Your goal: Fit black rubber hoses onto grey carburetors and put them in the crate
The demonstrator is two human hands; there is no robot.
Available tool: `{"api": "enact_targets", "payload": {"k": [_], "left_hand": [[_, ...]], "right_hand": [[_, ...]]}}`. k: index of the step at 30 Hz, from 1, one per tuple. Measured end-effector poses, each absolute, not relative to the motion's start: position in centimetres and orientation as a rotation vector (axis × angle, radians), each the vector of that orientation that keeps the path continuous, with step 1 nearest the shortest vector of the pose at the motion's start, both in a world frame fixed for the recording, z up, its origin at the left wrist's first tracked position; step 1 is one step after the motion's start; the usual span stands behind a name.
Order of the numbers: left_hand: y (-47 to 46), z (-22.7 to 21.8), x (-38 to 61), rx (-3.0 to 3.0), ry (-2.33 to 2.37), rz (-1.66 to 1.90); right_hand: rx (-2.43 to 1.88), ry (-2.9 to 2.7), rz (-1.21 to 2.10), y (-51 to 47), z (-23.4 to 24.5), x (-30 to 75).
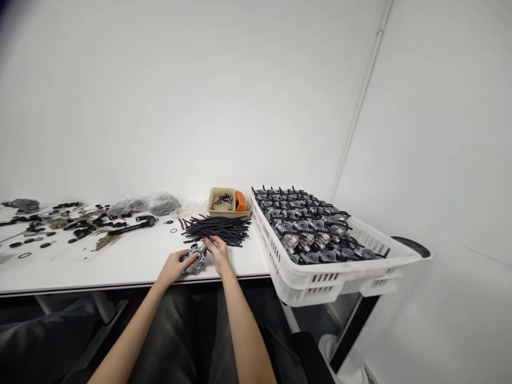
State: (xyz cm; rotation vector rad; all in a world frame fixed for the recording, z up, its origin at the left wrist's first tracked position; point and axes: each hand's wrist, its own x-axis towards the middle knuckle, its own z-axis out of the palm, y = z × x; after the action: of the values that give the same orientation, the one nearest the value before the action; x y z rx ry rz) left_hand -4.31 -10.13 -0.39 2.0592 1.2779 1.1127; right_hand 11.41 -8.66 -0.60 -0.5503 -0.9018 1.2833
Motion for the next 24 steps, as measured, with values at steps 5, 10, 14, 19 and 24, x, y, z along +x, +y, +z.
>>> {"api": "enact_targets", "payload": {"k": [5,10,14,19,24], "left_hand": [[-10.09,-0.38,-4.27,2.05,1.271,1.131],[-10.23,-0.19,-4.21,2.046,1.26,1.141],[-10.17,-0.25,-4.25,2.043,1.27,1.136],[-10.01,-0.3,-4.21,1.999,1.25,1.128],[-10.11,-0.1,-4.3,1.921,1.289,1.196]], "right_hand": [[-0.561,-0.921,1.27,-8.26,-1.01,11.62],[-0.554,-0.97,1.261,-8.12,-1.13,11.79],[-0.576,-0.987,1.233,-8.25,-1.1,11.74],[-0.613,-0.991,1.188,-8.46,-0.89,11.48],[-0.622,-0.914,1.14,-8.3,-0.92,11.67]]}}
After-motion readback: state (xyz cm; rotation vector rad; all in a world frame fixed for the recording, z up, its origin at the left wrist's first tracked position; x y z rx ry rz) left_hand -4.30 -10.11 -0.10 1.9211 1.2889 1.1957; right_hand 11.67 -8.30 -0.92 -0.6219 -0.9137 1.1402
